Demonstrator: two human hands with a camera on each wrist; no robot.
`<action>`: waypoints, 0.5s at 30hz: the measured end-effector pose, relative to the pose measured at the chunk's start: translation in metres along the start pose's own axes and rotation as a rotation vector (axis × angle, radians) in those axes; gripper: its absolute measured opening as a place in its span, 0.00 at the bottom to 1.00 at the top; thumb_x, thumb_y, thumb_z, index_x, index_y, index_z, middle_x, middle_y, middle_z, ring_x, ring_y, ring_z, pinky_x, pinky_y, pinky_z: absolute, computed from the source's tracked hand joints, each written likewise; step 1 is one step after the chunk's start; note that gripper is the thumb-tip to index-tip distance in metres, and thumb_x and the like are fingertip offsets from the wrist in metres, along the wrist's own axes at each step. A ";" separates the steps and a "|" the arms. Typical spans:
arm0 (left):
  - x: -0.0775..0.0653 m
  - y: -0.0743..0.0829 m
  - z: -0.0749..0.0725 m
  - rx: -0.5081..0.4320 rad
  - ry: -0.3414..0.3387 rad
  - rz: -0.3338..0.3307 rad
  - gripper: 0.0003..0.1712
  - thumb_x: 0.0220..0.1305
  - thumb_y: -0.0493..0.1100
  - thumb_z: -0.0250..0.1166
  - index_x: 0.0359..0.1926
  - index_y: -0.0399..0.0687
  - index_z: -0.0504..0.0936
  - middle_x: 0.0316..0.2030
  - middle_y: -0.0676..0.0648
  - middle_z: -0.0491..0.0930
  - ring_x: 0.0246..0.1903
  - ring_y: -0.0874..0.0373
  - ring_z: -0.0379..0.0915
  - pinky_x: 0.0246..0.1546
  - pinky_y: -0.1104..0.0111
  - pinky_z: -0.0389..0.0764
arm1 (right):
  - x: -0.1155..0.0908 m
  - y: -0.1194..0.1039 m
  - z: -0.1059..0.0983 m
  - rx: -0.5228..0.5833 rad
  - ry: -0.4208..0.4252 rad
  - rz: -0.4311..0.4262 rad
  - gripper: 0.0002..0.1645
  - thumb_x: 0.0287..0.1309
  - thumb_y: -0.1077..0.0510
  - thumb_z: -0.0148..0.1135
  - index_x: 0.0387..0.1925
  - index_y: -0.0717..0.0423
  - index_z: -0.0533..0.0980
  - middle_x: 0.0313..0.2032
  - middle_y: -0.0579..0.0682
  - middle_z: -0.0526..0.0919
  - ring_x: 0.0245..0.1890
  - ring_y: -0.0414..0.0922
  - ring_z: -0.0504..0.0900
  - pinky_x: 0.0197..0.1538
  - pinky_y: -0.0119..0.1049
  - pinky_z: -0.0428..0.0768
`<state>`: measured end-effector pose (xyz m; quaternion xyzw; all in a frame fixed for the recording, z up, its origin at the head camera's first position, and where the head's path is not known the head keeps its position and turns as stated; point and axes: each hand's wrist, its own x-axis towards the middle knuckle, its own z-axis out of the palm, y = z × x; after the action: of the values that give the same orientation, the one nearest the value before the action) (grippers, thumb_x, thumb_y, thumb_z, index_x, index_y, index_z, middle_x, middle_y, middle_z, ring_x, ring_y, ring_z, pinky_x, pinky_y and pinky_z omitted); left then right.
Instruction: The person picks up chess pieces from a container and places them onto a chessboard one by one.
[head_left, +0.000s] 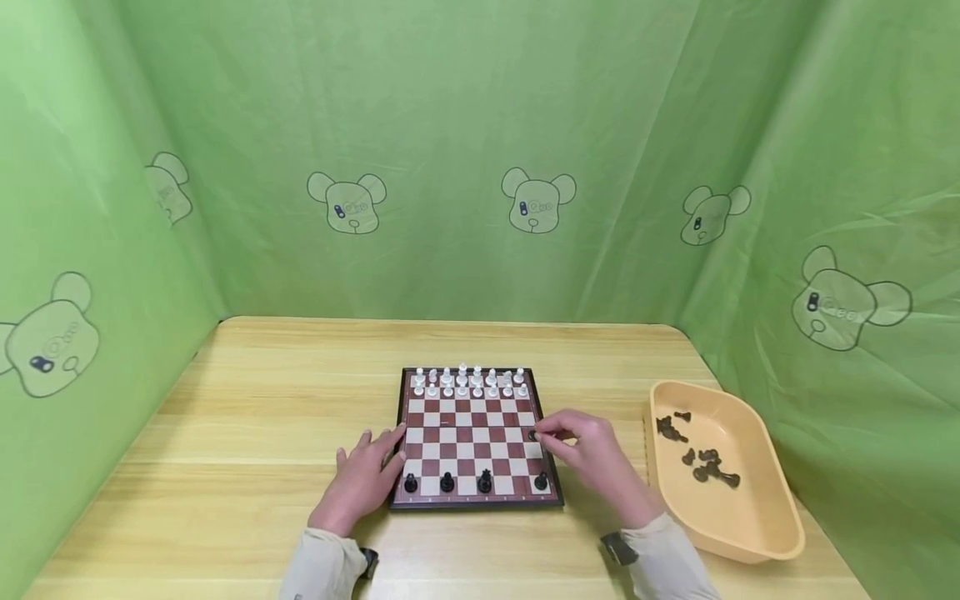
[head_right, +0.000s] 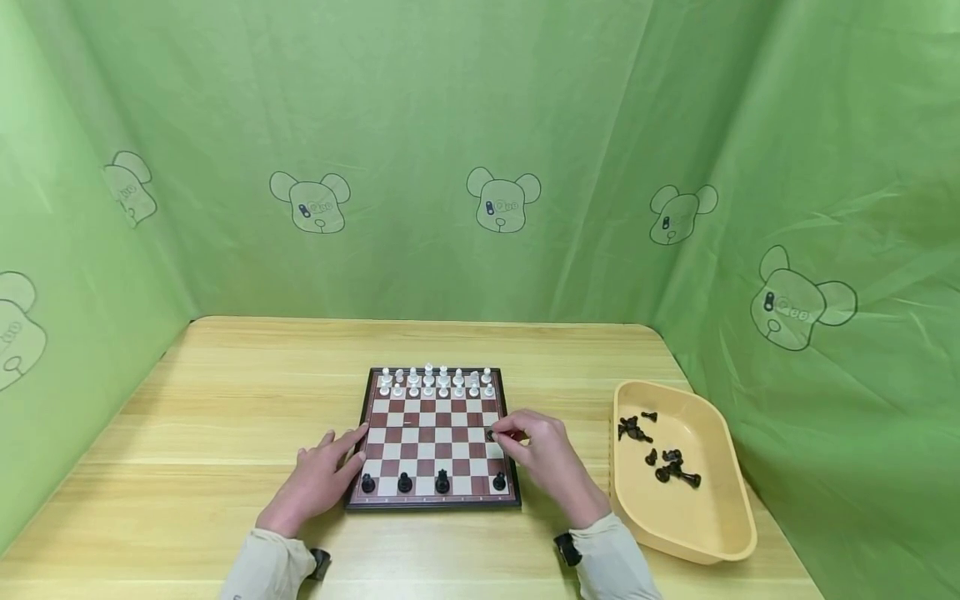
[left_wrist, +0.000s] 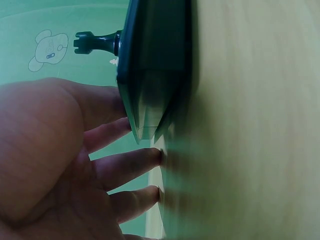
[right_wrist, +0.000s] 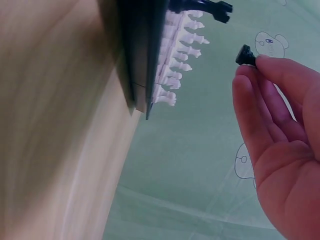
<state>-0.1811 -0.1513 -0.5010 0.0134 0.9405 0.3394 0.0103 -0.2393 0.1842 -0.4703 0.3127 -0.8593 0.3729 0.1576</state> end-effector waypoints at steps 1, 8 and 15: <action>0.000 0.000 0.000 0.001 0.000 0.000 0.29 0.79 0.46 0.55 0.76 0.47 0.69 0.71 0.32 0.68 0.75 0.27 0.50 0.68 0.24 0.38 | -0.001 0.001 0.000 0.002 -0.015 0.014 0.11 0.52 0.72 0.75 0.39 0.61 0.86 0.38 0.51 0.90 0.36 0.45 0.88 0.42 0.32 0.88; 0.000 0.000 0.000 0.005 0.001 0.000 0.29 0.79 0.46 0.55 0.76 0.48 0.69 0.71 0.32 0.68 0.75 0.27 0.50 0.68 0.24 0.38 | -0.006 0.004 0.000 -0.002 -0.139 0.100 0.10 0.56 0.71 0.72 0.40 0.60 0.86 0.39 0.50 0.90 0.36 0.43 0.87 0.43 0.31 0.87; -0.001 0.000 -0.001 0.003 0.000 -0.001 0.28 0.79 0.46 0.55 0.76 0.48 0.69 0.72 0.32 0.68 0.75 0.27 0.50 0.69 0.24 0.38 | -0.008 0.006 0.000 0.035 -0.250 0.207 0.07 0.58 0.70 0.70 0.39 0.60 0.85 0.37 0.49 0.89 0.36 0.41 0.85 0.42 0.29 0.87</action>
<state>-0.1800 -0.1517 -0.5000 0.0132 0.9411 0.3378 0.0105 -0.2373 0.1904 -0.4780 0.2689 -0.8933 0.3601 0.0048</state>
